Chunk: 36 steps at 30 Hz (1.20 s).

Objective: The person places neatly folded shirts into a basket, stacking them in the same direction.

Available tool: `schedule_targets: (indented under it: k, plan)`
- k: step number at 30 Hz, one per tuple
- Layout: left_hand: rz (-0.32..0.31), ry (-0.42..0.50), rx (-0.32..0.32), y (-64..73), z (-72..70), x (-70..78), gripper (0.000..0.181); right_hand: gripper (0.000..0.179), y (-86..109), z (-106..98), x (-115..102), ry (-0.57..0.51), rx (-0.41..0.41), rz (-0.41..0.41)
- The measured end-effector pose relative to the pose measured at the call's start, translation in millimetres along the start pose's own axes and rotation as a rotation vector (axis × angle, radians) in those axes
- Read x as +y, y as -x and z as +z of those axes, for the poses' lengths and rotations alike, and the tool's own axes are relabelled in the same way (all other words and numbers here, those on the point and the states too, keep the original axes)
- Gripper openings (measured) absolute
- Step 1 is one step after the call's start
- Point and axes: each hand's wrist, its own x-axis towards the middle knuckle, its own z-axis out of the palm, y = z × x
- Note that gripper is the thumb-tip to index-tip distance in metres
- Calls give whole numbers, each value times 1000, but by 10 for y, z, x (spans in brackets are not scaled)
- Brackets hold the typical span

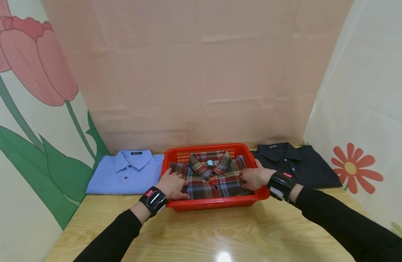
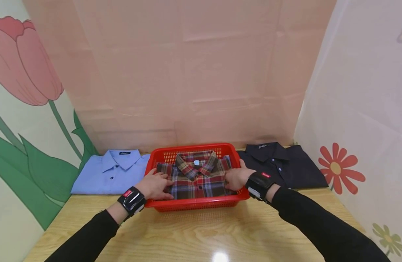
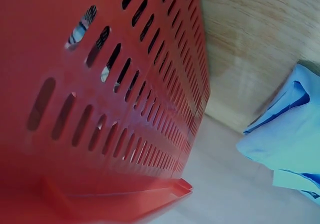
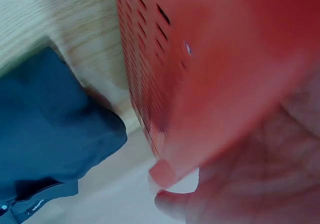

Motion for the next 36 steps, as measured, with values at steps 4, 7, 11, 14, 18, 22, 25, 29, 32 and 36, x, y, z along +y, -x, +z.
schedule_targets:
  k: [4, 7, 11, 14, 18, 22, 25, 29, 32, 36]
  plan:
    - [16, -6, -1, -7, 14, -9, 60, 33, -9, 28, -3, 18, 12, 8]
    - [33, 16, 30, -2, 25, -23, 56, 37, -5, 27, 2, -18, 19, 31]
    - [68, 70, 84, 12, 36, -45, 50, 35, 26, 8, 15, -60, 47, 20]
    - [100, 102, 115, 30, 41, -65, 49, 35, 49, 0, 24, -58, 61, 3]
    - [133, 135, 148, 52, 48, -95, 47, 39, 54, 8, 21, -52, 58, 0]
    - [148, 155, 175, 58, 48, -123, 44, 39, 64, 5, -1, -76, 66, 12]
    - [151, 156, 192, 59, 50, -146, 46, 48, 71, 0, -19, -85, 97, 1]
    - [144, 159, 207, 56, 57, -175, 53, 60, 60, -12, -38, -84, 136, -19]
    - [142, 177, 224, 64, 57, -186, 55, 61, 36, -19, -62, -73, 166, -21]
    - [145, 212, 254, 91, 55, -192, 55, 63, 17, -20, -117, -78, 212, -25]
